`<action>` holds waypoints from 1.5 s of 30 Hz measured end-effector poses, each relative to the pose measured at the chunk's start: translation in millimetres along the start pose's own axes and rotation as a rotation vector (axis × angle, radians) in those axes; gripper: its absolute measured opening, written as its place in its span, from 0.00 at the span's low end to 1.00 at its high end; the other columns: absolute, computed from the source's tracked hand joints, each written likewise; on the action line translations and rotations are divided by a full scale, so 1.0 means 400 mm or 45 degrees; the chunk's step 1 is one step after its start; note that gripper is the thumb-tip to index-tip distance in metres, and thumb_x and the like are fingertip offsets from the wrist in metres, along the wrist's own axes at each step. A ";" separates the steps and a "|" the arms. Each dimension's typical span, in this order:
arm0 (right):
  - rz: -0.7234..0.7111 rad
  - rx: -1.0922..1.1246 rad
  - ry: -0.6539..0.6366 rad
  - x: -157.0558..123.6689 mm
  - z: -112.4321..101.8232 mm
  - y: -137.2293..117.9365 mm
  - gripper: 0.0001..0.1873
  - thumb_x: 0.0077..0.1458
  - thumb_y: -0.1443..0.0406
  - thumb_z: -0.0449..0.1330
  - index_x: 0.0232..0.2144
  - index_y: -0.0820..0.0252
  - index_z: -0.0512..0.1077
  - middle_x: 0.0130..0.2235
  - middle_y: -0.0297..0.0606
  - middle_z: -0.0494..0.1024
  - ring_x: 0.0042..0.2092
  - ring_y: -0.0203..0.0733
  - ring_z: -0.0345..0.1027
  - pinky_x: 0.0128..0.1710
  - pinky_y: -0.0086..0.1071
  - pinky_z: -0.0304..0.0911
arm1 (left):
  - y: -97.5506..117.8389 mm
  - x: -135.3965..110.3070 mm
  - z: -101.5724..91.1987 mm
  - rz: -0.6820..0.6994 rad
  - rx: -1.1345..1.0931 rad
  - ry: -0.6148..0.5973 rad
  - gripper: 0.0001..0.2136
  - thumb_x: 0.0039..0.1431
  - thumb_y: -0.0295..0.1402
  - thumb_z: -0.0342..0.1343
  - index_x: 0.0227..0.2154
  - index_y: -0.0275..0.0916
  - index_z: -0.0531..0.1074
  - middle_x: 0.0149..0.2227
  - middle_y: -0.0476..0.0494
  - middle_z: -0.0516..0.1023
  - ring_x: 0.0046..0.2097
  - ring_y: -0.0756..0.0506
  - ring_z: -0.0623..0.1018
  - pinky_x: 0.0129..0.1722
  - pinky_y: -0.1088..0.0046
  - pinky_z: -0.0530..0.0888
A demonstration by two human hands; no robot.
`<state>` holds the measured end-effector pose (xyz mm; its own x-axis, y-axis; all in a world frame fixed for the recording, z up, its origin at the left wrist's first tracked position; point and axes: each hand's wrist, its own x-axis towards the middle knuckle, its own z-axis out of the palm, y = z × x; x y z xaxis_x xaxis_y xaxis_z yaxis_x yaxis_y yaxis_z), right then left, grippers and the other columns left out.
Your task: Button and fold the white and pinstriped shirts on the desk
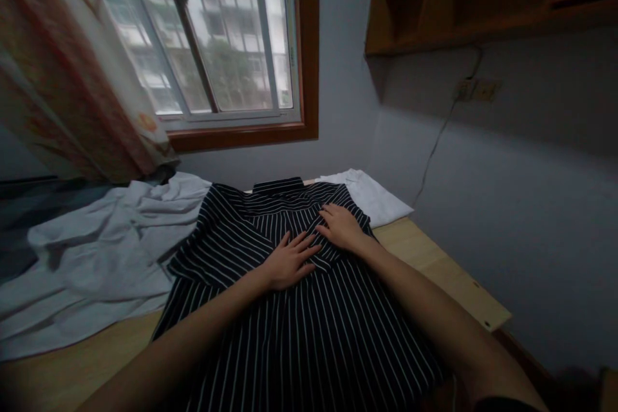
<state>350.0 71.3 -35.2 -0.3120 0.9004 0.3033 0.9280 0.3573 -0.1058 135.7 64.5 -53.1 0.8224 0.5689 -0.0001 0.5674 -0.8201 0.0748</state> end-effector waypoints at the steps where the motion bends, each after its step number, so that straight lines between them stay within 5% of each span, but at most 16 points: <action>1: -0.015 -0.075 -0.077 0.012 0.010 0.025 0.27 0.62 0.54 0.52 0.58 0.63 0.66 0.62 0.49 0.64 0.64 0.53 0.54 0.63 0.48 0.48 | 0.000 -0.003 0.003 0.025 -0.014 -0.012 0.28 0.65 0.52 0.37 0.64 0.49 0.54 0.69 0.42 0.50 0.69 0.35 0.48 0.63 0.42 0.45; 4: 0.059 -0.192 -0.313 0.026 0.047 0.098 0.34 0.62 0.50 0.47 0.63 0.62 0.58 0.66 0.47 0.57 0.67 0.55 0.45 0.64 0.53 0.41 | -0.001 -0.015 0.000 0.034 -0.049 -0.024 0.31 0.62 0.57 0.37 0.64 0.51 0.54 0.69 0.41 0.48 0.69 0.34 0.48 0.63 0.41 0.46; 10: 0.461 -0.169 -0.393 0.005 0.060 0.207 0.42 0.61 0.43 0.36 0.68 0.63 0.45 0.69 0.46 0.47 0.69 0.56 0.38 0.65 0.55 0.36 | -0.007 -0.024 -0.005 0.064 -0.102 -0.049 0.34 0.57 0.62 0.40 0.64 0.55 0.55 0.69 0.41 0.46 0.69 0.30 0.46 0.62 0.39 0.44; 16: 0.351 -0.190 -0.154 0.070 0.052 0.151 0.46 0.60 0.42 0.36 0.66 0.72 0.48 0.68 0.54 0.48 0.69 0.55 0.37 0.66 0.49 0.35 | -0.006 -0.027 -0.003 0.075 -0.135 -0.041 0.34 0.55 0.64 0.41 0.64 0.60 0.53 0.70 0.44 0.41 0.68 0.27 0.42 0.62 0.37 0.42; 21: 0.102 -0.118 -0.325 0.119 0.131 0.100 0.46 0.59 0.41 0.36 0.67 0.68 0.48 0.69 0.49 0.47 0.69 0.51 0.36 0.67 0.47 0.35 | -0.003 -0.033 -0.009 0.076 -0.144 -0.047 0.36 0.54 0.65 0.40 0.64 0.60 0.52 0.70 0.42 0.40 0.68 0.27 0.42 0.61 0.36 0.42; 33: 0.446 -0.141 -0.323 0.178 0.158 0.284 0.44 0.62 0.43 0.35 0.67 0.71 0.47 0.69 0.50 0.47 0.69 0.50 0.38 0.66 0.46 0.36 | -0.003 -0.040 -0.002 0.089 -0.151 -0.042 0.38 0.51 0.67 0.39 0.65 0.60 0.50 0.70 0.40 0.39 0.68 0.27 0.42 0.60 0.33 0.39; 37: 0.448 -0.237 -0.282 0.176 0.136 0.253 0.38 0.64 0.48 0.39 0.64 0.72 0.53 0.67 0.52 0.53 0.68 0.52 0.44 0.65 0.45 0.40 | -0.002 -0.038 -0.006 0.086 -0.131 -0.039 0.38 0.53 0.66 0.41 0.65 0.59 0.50 0.70 0.41 0.39 0.68 0.27 0.42 0.60 0.34 0.39; 41: 0.319 -0.280 -0.188 0.154 0.100 0.153 0.27 0.64 0.56 0.46 0.55 0.72 0.66 0.59 0.56 0.68 0.62 0.54 0.55 0.62 0.45 0.47 | 0.003 -0.035 -0.004 0.067 -0.153 -0.041 0.35 0.56 0.63 0.41 0.64 0.57 0.53 0.70 0.41 0.41 0.69 0.29 0.41 0.61 0.36 0.40; 45: 0.337 -0.038 0.052 0.108 0.068 0.023 0.25 0.64 0.59 0.44 0.55 0.68 0.67 0.57 0.52 0.70 0.59 0.50 0.61 0.60 0.41 0.53 | -0.003 -0.028 -0.001 -0.012 -0.411 0.080 0.26 0.64 0.53 0.41 0.60 0.48 0.64 0.66 0.42 0.58 0.68 0.37 0.53 0.65 0.48 0.49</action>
<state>339.7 120.1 -48.7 -0.0496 0.9505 0.3068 0.9819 0.1026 -0.1591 126.0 59.1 -52.9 0.8070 0.5876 0.0584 0.5241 -0.7583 0.3876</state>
